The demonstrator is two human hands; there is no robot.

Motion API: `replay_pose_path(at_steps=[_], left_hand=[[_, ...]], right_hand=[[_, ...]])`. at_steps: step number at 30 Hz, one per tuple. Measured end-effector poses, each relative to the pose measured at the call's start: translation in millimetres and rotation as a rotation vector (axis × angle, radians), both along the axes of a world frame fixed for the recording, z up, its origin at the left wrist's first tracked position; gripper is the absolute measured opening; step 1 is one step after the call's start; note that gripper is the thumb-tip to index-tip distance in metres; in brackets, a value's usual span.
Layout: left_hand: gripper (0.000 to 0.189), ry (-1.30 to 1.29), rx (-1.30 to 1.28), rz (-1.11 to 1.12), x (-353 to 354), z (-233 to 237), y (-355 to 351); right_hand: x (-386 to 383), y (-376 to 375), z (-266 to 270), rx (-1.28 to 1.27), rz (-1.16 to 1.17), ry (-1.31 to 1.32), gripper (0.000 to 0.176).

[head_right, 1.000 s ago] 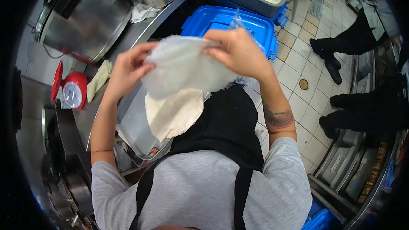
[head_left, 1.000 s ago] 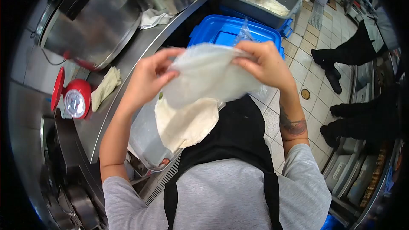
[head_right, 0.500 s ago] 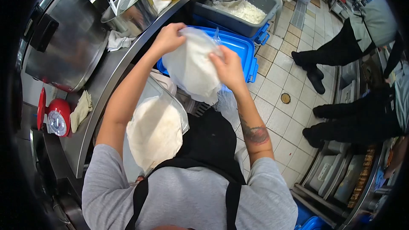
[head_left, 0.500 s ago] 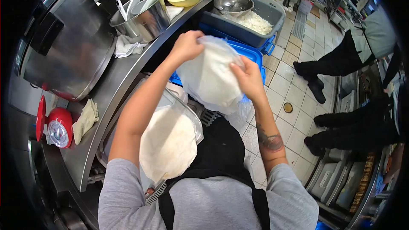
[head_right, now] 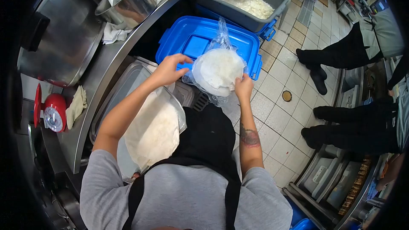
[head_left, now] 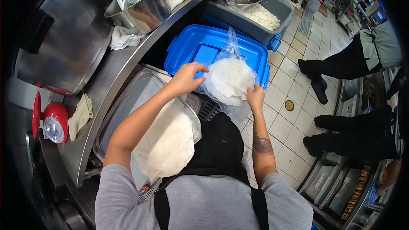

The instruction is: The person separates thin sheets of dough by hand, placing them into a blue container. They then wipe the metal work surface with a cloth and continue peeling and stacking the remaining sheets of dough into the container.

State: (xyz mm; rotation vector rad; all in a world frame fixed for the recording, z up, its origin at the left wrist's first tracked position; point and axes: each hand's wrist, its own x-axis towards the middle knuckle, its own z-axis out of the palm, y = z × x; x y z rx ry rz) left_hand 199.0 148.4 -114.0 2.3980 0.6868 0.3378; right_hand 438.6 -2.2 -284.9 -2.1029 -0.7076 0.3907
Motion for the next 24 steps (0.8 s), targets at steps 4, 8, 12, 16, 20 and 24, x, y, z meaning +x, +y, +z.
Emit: replay_pose_path(at_steps=[4, 8, 12, 16, 20, 24], left_hand=[[0.028, 0.136, 0.016, -0.045, -33.5, -6.1, -5.9], [0.031, 0.195, 0.039, -0.047, -13.5, -27.8, 15.9], [0.042, 0.19, 0.023, 0.115, 58.4, -77.0, 63.6], [0.055, 0.087, -0.041, 0.351, 141.7, -129.1, 103.3], [0.06, 0.088, -0.095, 0.527, 194.2, -140.8, 104.8], [0.037, 0.125, -0.195, 0.526, 208.2, -165.5, 125.4]], right_hand=[[24.1, 10.8, 10.9, -0.103, 0.033, -0.176, 0.024], [33.0, 8.9, 32.6, -0.388, 0.019, -0.144, 0.024], [16.7, 2.8, 14.5, -0.235, -0.095, -0.331, 0.032], [10.7, -3.7, 1.7, -0.106, -0.105, -0.335, 0.032], [7.1, -1.2, 17.1, -0.119, -0.134, -0.218, 0.032], [9.4, 5.4, 16.6, -0.298, -0.09, -0.231, 0.02]])
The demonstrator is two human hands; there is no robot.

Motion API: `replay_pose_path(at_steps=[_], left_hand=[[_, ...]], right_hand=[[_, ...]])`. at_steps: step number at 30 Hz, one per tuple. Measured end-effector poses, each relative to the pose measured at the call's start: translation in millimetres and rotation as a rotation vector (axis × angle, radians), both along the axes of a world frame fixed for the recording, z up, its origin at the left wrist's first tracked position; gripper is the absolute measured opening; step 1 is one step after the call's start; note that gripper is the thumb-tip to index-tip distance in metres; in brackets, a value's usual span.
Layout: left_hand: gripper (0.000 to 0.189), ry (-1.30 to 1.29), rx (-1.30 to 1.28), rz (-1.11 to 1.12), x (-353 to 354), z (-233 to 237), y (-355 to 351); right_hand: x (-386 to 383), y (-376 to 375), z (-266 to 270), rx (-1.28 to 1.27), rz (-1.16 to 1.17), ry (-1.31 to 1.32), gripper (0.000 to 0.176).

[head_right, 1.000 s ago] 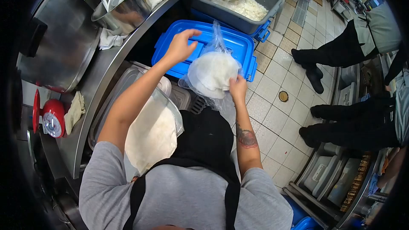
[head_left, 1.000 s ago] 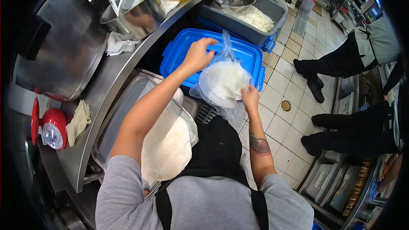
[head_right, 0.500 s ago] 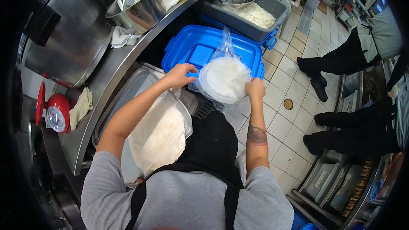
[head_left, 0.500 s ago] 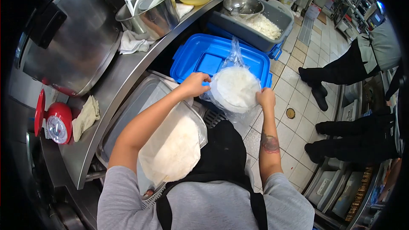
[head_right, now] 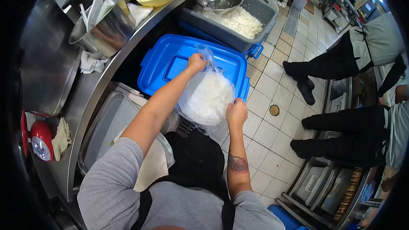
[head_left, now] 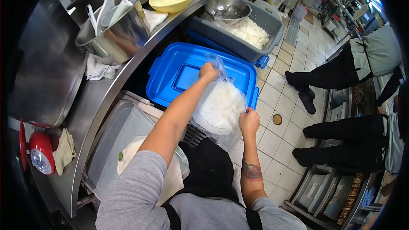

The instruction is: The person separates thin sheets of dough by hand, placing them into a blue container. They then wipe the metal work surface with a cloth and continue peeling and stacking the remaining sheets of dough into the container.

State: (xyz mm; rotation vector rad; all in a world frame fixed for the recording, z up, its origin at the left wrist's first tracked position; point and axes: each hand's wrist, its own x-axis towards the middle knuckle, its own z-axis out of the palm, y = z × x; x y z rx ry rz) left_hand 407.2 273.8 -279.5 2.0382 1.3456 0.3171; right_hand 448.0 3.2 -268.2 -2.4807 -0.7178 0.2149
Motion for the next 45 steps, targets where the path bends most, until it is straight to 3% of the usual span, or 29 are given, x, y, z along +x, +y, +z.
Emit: replay_pose_path(at_steps=[2, 6, 9, 11, 12, 13, 14, 19, 21, 23, 24, 28, 31, 34, 35, 37, 41, 42, 45], left_hand=[[0.026, -0.139, 0.007, 0.075, -0.6, -6.1, 14.8], [0.018, -0.374, 0.148, 0.231, -14.1, 31.5, 34.4], [0.019, -0.307, 0.16, 0.255, -21.7, 53.1, 56.6], [0.039, -0.247, 0.156, 0.199, -32.3, 54.8, 66.3], [0.046, -0.24, 0.194, 0.177, -38.5, 58.1, 66.9], [0.053, -0.231, 0.232, 0.156, -46.1, 70.0, 61.0], [0.069, -0.139, 0.163, 0.092, -54.9, 81.6, 54.6], [0.057, -0.034, 0.092, -0.426, -138.6, 117.8, -2.4], [0.053, 0.055, 0.058, -0.602, -190.3, 161.5, -42.8], [0.047, 0.015, 0.078, -0.594, -247.2, 190.2, -76.2], [0.045, -0.023, 0.073, -0.544, -276.2, 200.7, -91.6], [0.043, -0.058, 0.094, -0.227, -385.1, 225.2, -155.2], [0.041, -0.008, 0.102, -0.012, -457.2, 198.8, -207.8], [0.036, 0.052, 0.06, 0.208, -491.1, 174.8, -268.4], [0.033, 0.068, 0.039, 0.29, -499.6, 167.1, -287.5], [0.029, -0.066, -0.14, 0.374, -514.1, 146.7, -322.5], [0.026, -0.328, -0.43, 0.521, -509.0, 125.7, -363.7], [0.028, -0.386, -0.41, 0.583, -507.6, 117.5, -365.0], [0.027, -0.269, -0.285, 0.573, -503.3, 104.8, -362.2]], right_hand=[[0.5, 7.9, 6.6, -0.133, 0.029, 0.009, 0.016], [8.8, 32.8, -1.3, 0.036, 0.016, -0.082, 0.015], [23.4, 62.2, 2.3, 0.059, 0.029, -0.082, 0.018], [34.4, 74.7, -4.0, 0.045, 0.042, -0.144, 0.025], [31.5, 74.7, 15.9, -0.057, 0.058, -0.08, 0.034], [28.8, 73.7, 22.1, -0.004, 0.052, -0.111, 0.037], [26.2, 69.7, 25.8, 0.047, 0.046, -0.142, 0.04], [-17.4, 37.0, 40.8, 0.207, 0.17, -0.061, 0.048], [-56.1, 21.8, 55.7, 0.395, 0.303, 0.02, 0.037], [-99.7, 6.6, 77.3, 0.52, 0.425, 0.111, 0.031], [-124.5, -0.9, 92.2, 0.572, 0.455, 0.166, 0.022], [-200.1, -36.9, 115.8, 0.627, 0.827, 0.331, 0.014], [-232.7, -52.6, 115.9, 0.492, 1.191, 0.324, 0.035], [-245.5, -62.3, 111.3, 0.328, 1.357, 0.053, 0.053], [-239.9, -63.8, 104.5, 0.292, 1.39, 0.144, 0.064], [-234.6, -67.9, 107.3, 0.245, 1.44, 0.131, 0.066], [-238.2, -79.0, 113.2, 0.174, 1.513, 0.136, 0.051], [-242.6, -82.3, 113.9, 0.173, 1.492, 0.165, 0.039], [-243.4, -85.5, 108.3, 0.211, 1.51, 0.146, 0.03]])
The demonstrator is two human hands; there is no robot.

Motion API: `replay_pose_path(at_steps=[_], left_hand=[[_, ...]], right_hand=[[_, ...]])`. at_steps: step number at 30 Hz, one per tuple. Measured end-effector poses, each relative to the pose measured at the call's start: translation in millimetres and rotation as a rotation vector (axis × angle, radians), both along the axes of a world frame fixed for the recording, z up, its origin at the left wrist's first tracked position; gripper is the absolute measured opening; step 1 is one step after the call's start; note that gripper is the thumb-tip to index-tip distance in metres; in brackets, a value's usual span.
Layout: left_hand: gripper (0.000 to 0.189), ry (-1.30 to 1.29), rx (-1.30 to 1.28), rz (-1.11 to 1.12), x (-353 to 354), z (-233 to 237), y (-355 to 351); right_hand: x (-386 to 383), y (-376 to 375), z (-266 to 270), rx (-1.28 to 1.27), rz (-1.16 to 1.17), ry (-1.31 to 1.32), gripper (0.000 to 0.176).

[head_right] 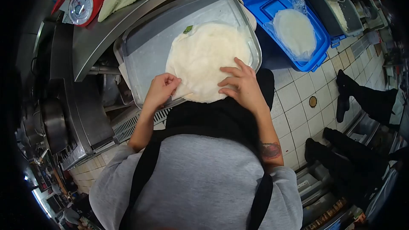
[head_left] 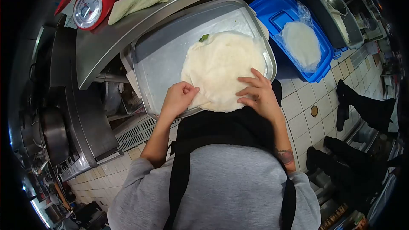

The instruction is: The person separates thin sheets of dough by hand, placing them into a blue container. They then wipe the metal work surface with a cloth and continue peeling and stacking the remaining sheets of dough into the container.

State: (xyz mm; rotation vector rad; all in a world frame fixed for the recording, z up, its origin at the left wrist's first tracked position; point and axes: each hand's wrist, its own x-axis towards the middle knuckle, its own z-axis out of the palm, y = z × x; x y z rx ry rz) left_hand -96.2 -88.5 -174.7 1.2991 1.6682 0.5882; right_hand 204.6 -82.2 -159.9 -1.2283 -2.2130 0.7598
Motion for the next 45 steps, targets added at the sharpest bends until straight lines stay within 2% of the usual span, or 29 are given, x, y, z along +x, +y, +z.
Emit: replay_pose_path(at_steps=[5, 9, 12, 13, 15, 19, 22, 25, 28, 29, 32, 33, 36, 39, 40, 42, 43, 45], left_hand=[[0.022, 0.121, 0.146, -0.053, 20.8, 11.6, 8.6], [0.019, 0.085, 0.273, -0.026, 29.0, 13.1, 9.6], [0.017, -0.058, 0.316, 0.003, 25.7, 6.3, 6.0], [0.019, -0.174, 0.206, -0.005, 22.1, 5.3, 4.5], [0.025, -0.4, -0.017, -0.023, 16.4, 8.2, 0.8], [0.033, -0.658, -0.202, -0.016, 31.4, 14.9, -12.5], [0.032, -0.917, -0.242, 0.088, 44.4, 14.2, -13.3], [0.037, -1.204, -0.349, 0.265, 45.1, 15.1, -4.6], [0.04, -1.316, -0.418, 0.414, 43.9, 29.2, 5.1], [0.04, -1.249, -0.352, 0.405, 41.6, 22.6, 6.0], [0.039, -1.071, -0.142, 0.372, 32.7, 7.7, 8.0], [0.038, -1.024, -0.064, 0.359, 30.8, 19.7, 8.1], [0.035, -0.995, 0.118, 0.278, 32.9, 71.0, 7.4], [0.031, -0.997, 0.282, 0.174, 44.5, 111.5, 12.2], [0.03, -0.991, 0.339, 0.136, 50.7, 116.3, 17.9], [0.031, -1.03, 0.248, 0.012, 57.0, 107.1, 44.7], [0.032, -1.05, 0.199, -0.053, 60.9, 101.8, 56.3], [0.034, -1.039, 0.195, -0.154, 74.6, 96.5, 69.9]], right_hand=[[-15.0, -4.7, -3.3, 0.044, -0.144, 0.021, 0.014], [-30.2, -3.7, -3.4, 0.136, -0.384, 0.186, 0.015], [-31.0, -5.4, 20.6, -0.138, -0.616, 0.311, 0.02], [-32.3, -1.7, 13.7, 0.031, -0.595, 0.388, 0.023], [-30.0, -0.3, 21.2, -0.062, -0.571, 0.368, 0.024], [-34.6, -0.2, 25.0, -0.119, -0.515, 0.39, 0.025], [-38.9, -3.4, 24.5, -0.12, -0.489, 0.415, 0.027], [-37.5, -8.8, 22.8, -0.133, -0.385, 0.4, 0.021], [-39.2, -15.1, 25.1, 0.003, -0.188, 0.377, 0.015], [-38.8, -18.9, 25.2, -0.024, -0.119, 0.355, 0.01], [-45.0, -29.1, 26.9, -0.103, -0.048, 0.373, 0.009], [-47.5, -31.8, 28.0, -0.163, -0.073, 0.405, 0.011], [-50.1, -34.2, 27.1, -0.387, -0.086, 0.71, 0.017], [-52.3, -33.3, 21.5, -0.434, -0.099, 1.094, 0.022], [-53.9, -31.7, 19.8, -0.482, -0.122, 1.241, 0.023], [-56.5, -26.9, 17.7, -0.574, -0.176, 1.531, 0.027], [-61.7, -24.3, 33.7, -0.601, -0.335, 1.572, 0.026], [-54.2, -18.2, 22.6, -0.584, -0.442, 1.569, 0.031]])
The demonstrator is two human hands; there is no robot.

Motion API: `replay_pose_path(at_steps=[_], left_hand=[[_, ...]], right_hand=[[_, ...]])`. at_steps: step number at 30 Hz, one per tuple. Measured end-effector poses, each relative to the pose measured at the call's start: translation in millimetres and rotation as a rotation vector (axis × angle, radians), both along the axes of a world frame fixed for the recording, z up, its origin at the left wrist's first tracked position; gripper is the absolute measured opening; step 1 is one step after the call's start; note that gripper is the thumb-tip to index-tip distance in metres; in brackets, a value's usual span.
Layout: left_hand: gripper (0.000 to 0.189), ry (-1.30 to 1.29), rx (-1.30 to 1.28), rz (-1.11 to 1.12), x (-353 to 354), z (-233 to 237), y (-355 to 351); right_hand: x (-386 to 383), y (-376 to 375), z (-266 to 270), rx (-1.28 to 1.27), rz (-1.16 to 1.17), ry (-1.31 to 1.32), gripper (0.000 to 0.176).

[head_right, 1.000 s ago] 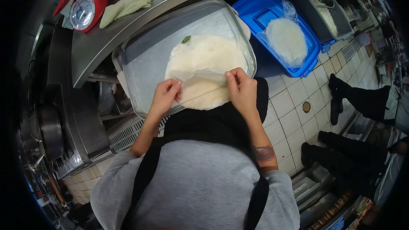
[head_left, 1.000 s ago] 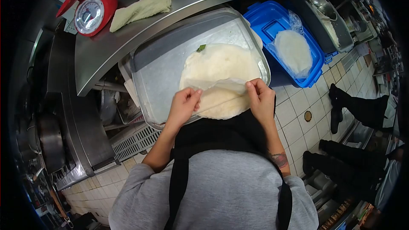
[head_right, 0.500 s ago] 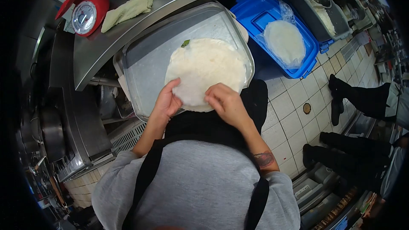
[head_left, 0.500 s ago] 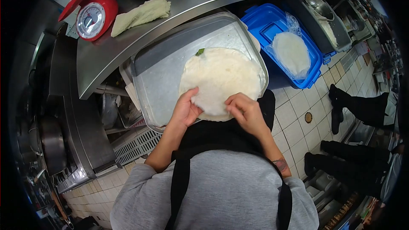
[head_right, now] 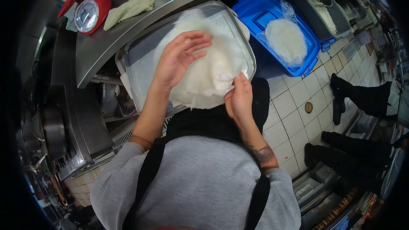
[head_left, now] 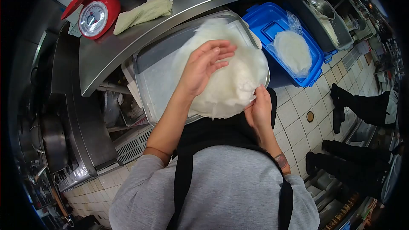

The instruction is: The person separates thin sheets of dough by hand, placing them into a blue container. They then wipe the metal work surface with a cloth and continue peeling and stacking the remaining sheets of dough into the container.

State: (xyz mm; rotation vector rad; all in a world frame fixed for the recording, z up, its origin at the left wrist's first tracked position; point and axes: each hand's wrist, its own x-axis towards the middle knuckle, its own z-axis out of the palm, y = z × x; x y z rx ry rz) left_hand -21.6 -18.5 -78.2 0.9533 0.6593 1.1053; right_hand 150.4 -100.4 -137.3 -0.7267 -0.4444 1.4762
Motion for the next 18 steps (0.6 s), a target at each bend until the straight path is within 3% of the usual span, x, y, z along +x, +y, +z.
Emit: replay_pose_path(at_steps=[5, 9, 10, 12, 16, 18], left_hand=[[0.033, 0.288, 0.106, 0.018, -11.8, -26.6, -8.1], [0.026, 0.827, 0.08, 0.322, -54.4, -69.5, -20.2], [0.026, 0.916, 0.098, 0.327, -64.3, -73.6, -25.7], [0.028, 1.094, 0.135, 0.332, -77.7, -79.5, -42.3], [0.03, 1.133, 0.135, 0.194, -76.0, -86.8, -64.3], [0.026, 1.241, 0.226, 0.213, -64.2, -84.6, -74.0]], right_hand=[[50.7, 2.3, -68.6, -0.17, -0.015, -0.224, 0.021], [57.1, -0.5, -50.9, -0.276, -0.088, -0.49, 0.02], [57.4, -1.7, -48.6, -0.258, -0.089, -0.492, 0.03], [52.9, -2.7, -43.4, -0.158, -0.097, -0.702, 0.036], [47.4, -2.0, -30.3, -0.074, -0.103, -1.196, 0.046], [38.5, -1.6, -22.0, 0.126, -0.282, -1.557, 0.043]])
